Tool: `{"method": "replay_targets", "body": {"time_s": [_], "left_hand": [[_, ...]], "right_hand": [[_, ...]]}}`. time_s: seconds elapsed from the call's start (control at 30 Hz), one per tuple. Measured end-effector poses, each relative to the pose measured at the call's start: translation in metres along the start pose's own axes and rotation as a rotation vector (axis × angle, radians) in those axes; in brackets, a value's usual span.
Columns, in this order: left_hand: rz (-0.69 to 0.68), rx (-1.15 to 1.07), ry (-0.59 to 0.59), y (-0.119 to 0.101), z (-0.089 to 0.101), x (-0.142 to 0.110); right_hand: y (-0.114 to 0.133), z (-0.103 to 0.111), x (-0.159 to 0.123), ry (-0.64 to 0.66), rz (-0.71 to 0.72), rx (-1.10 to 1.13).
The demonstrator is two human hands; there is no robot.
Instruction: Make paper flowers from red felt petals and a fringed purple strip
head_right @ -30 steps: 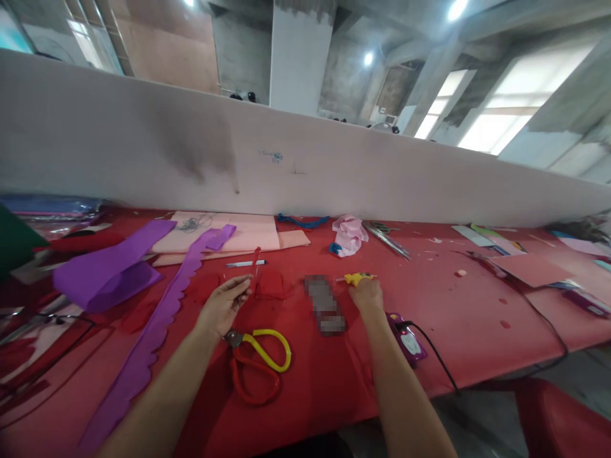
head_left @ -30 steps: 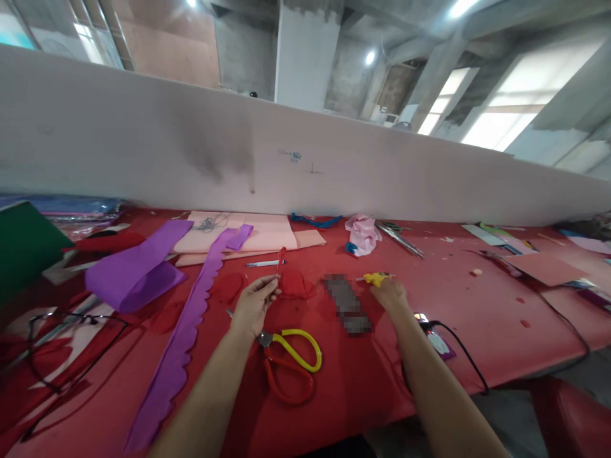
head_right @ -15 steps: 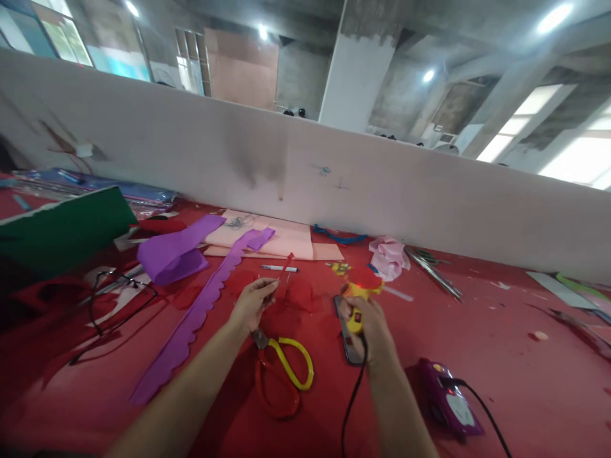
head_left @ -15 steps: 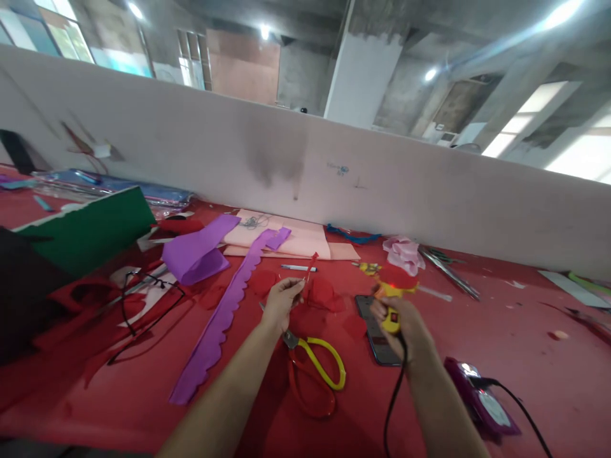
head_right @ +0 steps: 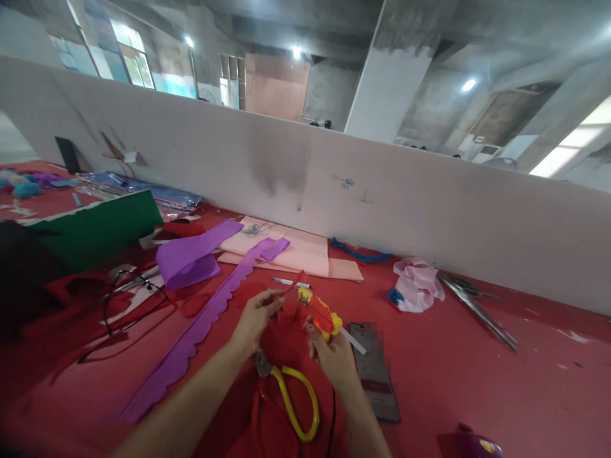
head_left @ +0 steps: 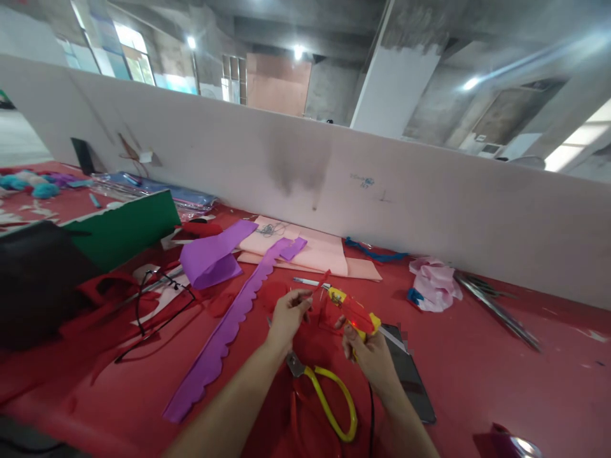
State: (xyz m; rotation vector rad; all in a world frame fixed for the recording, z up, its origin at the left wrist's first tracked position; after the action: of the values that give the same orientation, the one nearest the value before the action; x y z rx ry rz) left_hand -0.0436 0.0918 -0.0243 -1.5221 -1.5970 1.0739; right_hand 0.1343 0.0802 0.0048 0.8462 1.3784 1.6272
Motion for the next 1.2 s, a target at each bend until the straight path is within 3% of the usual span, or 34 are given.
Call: {"method": "replay_targets", "body": {"time_s": [0.3,0.8,1.2], "left_hand": [[-0.040,0.094,-0.062,-0.008,-0.003,-0.006],[-0.045,0.282,0.000,-0.008,-0.008,-0.006],[-0.061,0.622,-0.004,-0.017,-0.010,-0.010]], "right_hand": [[-0.008,0.005,-0.011,0.036,-0.073,-0.024],[-0.022,0.000,-0.010,0.055,-0.079,0.003],[-0.028,0.004,-0.010,0.045,-0.076,-0.043]]}}
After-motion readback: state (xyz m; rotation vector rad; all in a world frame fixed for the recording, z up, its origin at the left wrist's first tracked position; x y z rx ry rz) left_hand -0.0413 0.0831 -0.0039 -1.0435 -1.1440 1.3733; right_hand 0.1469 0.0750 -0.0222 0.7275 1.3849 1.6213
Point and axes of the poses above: each hand's wrist, its own x-axis towards the middle knuckle, its own z-axis out of the back of the hand, y = z × x, the point moved 7 cm from there along x, towards the middle knuckle, and after that the axes turned 14 degrees about y, right-handed, at the moved point
